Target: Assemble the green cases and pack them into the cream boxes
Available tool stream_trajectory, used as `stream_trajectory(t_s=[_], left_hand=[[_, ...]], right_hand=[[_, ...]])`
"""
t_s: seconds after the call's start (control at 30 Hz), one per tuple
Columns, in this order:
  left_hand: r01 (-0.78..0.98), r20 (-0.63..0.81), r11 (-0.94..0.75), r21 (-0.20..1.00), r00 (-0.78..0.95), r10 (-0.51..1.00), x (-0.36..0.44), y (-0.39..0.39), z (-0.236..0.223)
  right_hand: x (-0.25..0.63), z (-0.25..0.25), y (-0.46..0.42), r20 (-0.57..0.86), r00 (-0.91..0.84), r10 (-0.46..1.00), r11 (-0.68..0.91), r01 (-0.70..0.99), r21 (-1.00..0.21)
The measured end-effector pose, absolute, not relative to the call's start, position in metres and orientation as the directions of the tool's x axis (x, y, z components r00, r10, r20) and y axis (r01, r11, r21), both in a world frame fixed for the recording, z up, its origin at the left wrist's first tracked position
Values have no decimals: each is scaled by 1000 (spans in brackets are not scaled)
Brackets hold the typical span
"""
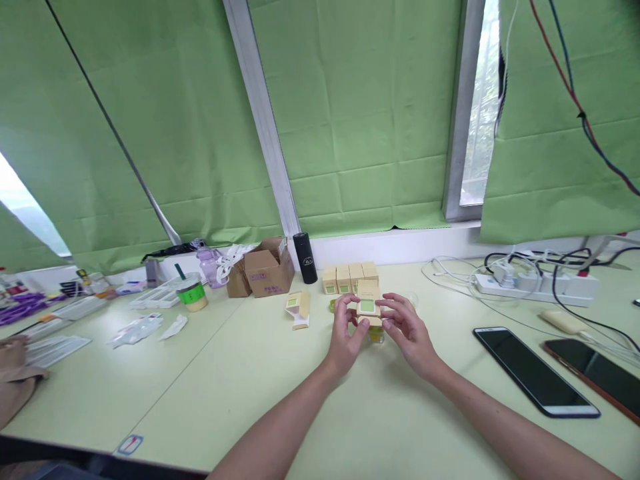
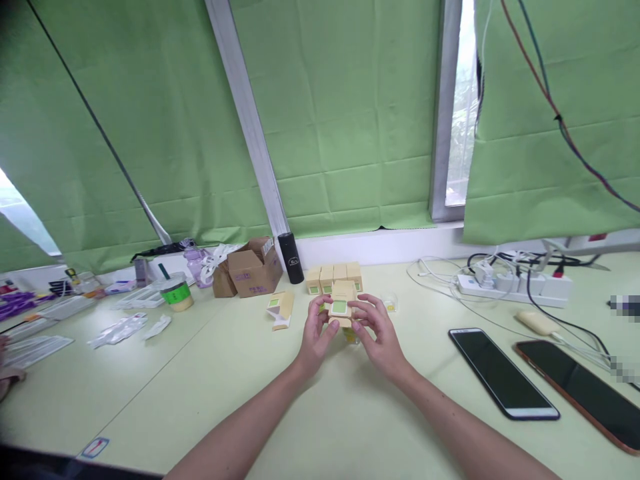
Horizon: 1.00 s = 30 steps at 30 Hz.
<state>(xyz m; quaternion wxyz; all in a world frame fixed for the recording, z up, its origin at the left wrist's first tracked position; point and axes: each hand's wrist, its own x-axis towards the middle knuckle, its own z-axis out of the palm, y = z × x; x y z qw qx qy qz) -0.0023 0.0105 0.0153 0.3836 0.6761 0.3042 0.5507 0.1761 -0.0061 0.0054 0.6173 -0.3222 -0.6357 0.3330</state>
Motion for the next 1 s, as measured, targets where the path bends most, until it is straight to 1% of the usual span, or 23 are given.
stream_trajectory(t_s=[0.53,0.73,1.0], left_hand=[[21,549,-560,828,173,818,0,11,15],[63,571,-587,807,171,803,0,9,16],[71,585,-606,792,193,788,-1,8,16]], right_hand=[[174,5,-7,601,-34,798,602,22,-798],[173,7,-6,601,1,799,601,29,-799],[173,9,-7,580,15,814,580,5,-814]])
